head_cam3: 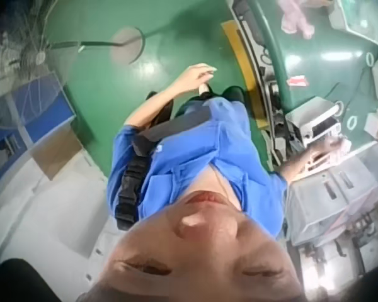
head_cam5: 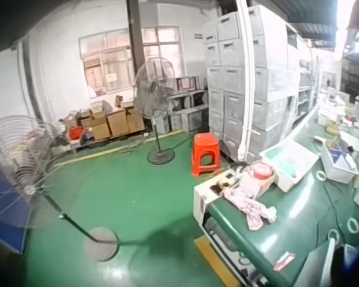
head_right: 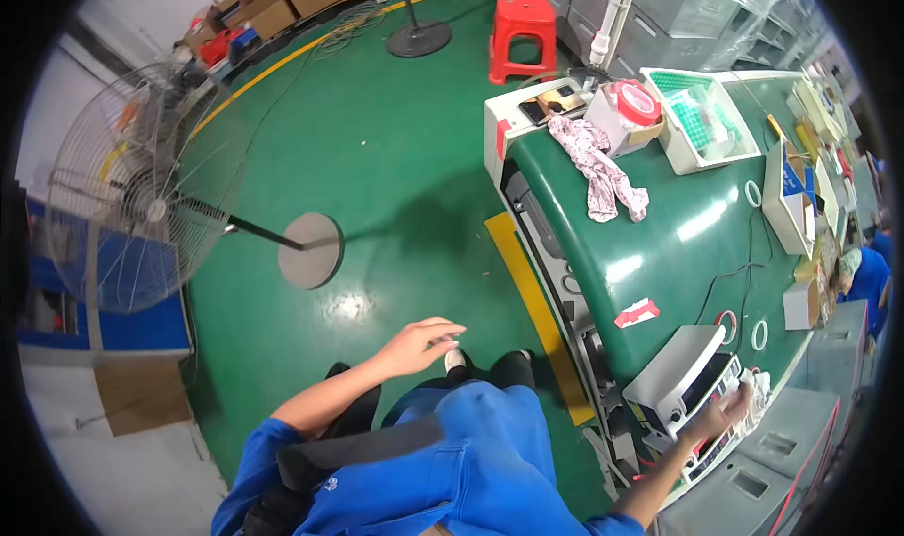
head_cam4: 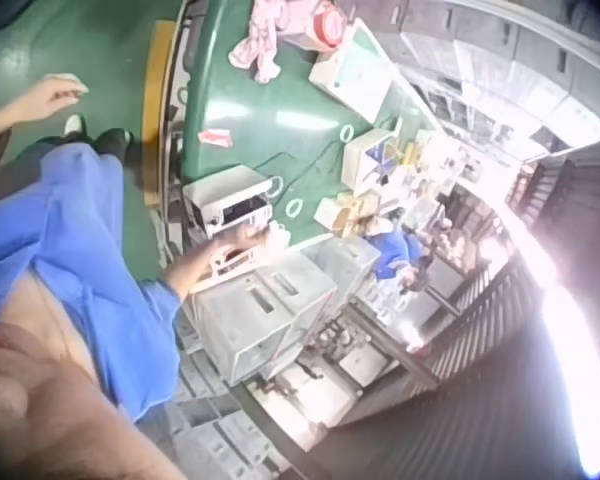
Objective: The person applies red tape to the edges of a metal cabinet using a tape dispenser. They then walk to a storage area, retrieve a new roll of red tape from a box, and return to the workstation to load the new roll into the dispenser.
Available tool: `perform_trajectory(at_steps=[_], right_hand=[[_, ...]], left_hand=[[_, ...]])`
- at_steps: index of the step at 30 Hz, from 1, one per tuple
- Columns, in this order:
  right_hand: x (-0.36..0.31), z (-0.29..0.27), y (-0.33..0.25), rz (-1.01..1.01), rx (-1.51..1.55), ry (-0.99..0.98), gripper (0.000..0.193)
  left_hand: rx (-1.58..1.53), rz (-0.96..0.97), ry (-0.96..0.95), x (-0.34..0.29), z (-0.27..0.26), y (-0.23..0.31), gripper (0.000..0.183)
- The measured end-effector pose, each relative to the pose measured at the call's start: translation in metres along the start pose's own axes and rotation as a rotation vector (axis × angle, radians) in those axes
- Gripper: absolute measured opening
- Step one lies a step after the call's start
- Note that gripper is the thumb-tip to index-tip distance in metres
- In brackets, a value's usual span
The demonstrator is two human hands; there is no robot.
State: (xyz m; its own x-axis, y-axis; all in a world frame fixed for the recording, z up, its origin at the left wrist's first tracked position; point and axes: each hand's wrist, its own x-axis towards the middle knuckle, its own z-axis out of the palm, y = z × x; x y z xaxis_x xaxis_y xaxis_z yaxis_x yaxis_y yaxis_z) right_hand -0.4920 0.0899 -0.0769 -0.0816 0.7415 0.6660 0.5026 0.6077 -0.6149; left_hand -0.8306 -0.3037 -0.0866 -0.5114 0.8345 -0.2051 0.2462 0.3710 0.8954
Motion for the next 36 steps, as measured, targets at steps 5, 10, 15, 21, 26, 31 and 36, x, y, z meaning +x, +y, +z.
perform_trajectory(at_steps=[5,10,15,21,26,31,36], right_hand=[[-0.053,0.191,-0.139,0.054,0.217,-0.485,0.022],[-0.076,0.341,-0.214,-0.091,0.402,-0.813,0.014],[-0.072,0.488,-0.273,-0.001,0.616,-1.149,0.008],[-0.036,0.667,-0.402,0.179,0.849,-1.381,0.011],[-0.025,0.809,-0.535,-0.165,1.096,-1.526,0.013],[-0.04,1.009,-0.608,-0.387,1.078,-1.711,0.015],[-0.052,1.205,-0.504,0.434,0.35,-1.699,0.014]], left_hand=[[-0.094,-0.082,0.078,0.028,-0.044,-0.031,0.025],[-0.155,-0.117,0.211,0.087,-0.1,-0.063,0.024],[-0.28,-0.199,0.438,0.182,-0.173,-0.078,0.025],[-0.401,-0.242,0.676,0.279,-0.263,-0.099,0.027],[-0.362,-0.436,0.709,0.349,-0.345,-0.151,0.025],[-0.426,-0.444,0.851,0.429,-0.465,-0.239,0.027],[-0.097,-0.596,0.971,0.479,-0.617,-0.312,0.024]])
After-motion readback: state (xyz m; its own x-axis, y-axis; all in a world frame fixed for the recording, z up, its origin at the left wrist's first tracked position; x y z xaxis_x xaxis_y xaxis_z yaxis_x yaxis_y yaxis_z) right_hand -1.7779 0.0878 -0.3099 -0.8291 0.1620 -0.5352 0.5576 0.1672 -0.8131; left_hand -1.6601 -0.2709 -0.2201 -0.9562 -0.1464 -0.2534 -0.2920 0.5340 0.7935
